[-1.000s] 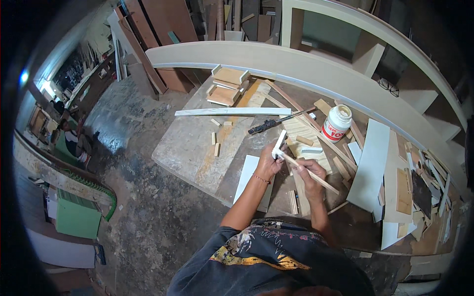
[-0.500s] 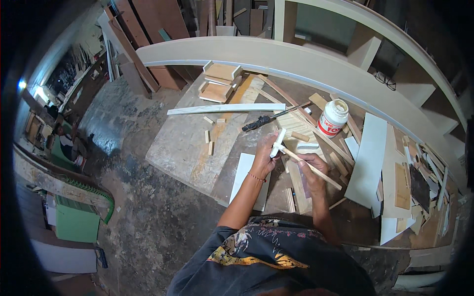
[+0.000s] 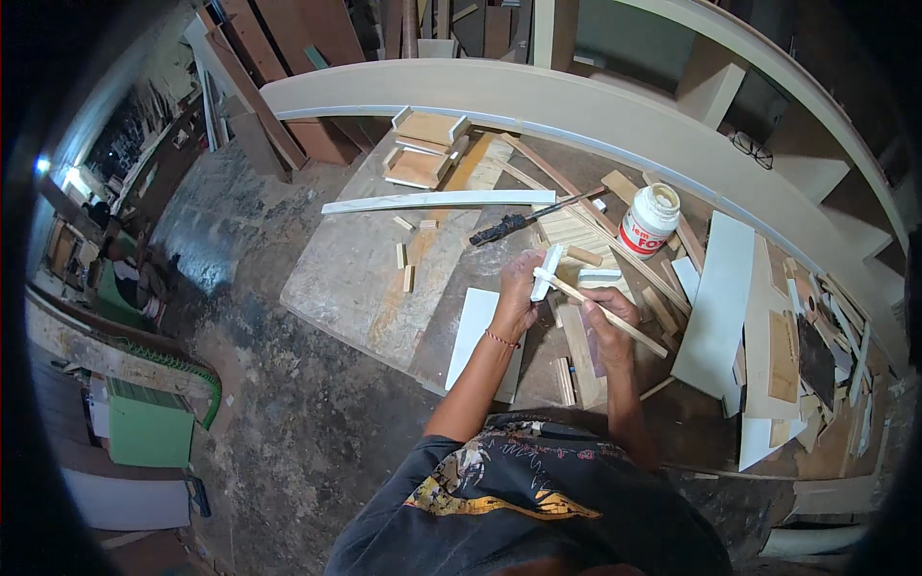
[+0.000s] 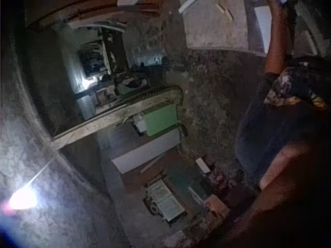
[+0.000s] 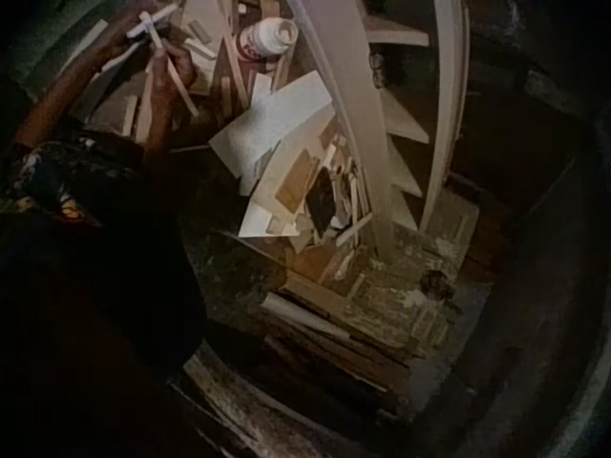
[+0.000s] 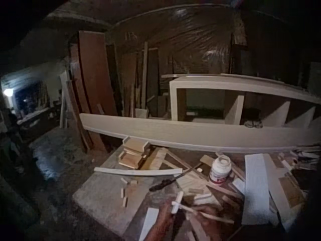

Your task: The person smooths a small white wooden block with sandpaper on a workbench. They then apply glue to the block using a small stick and join it to another piece of wood, holding the assembly together to dry.

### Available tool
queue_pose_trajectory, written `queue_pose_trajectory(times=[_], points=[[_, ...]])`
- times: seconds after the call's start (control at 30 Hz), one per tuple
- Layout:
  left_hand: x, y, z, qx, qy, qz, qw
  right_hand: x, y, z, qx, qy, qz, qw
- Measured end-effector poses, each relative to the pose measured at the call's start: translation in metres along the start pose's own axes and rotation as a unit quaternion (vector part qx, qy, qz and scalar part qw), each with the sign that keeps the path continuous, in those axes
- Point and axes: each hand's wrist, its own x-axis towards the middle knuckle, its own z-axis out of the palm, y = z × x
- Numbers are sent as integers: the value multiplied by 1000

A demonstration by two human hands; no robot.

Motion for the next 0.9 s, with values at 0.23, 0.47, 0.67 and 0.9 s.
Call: queue_pose_trajectory(times=[0.23, 0.47, 0.67, 0.9], points=[[4, 2, -5, 4, -26, 7, 1000, -3, -11, 8, 63, -47, 5, 997], [2, -10, -18, 15, -74, -103, 992, 4, -7, -2, -14, 61, 10, 998], [5, -6, -18, -63, -132, -148, 978, 7, 0, -8, -55, 93, -5, 994], [17, -13, -31, -125, -200, -214, 948, 11, -4, -9, -81, 93, -5, 992]])
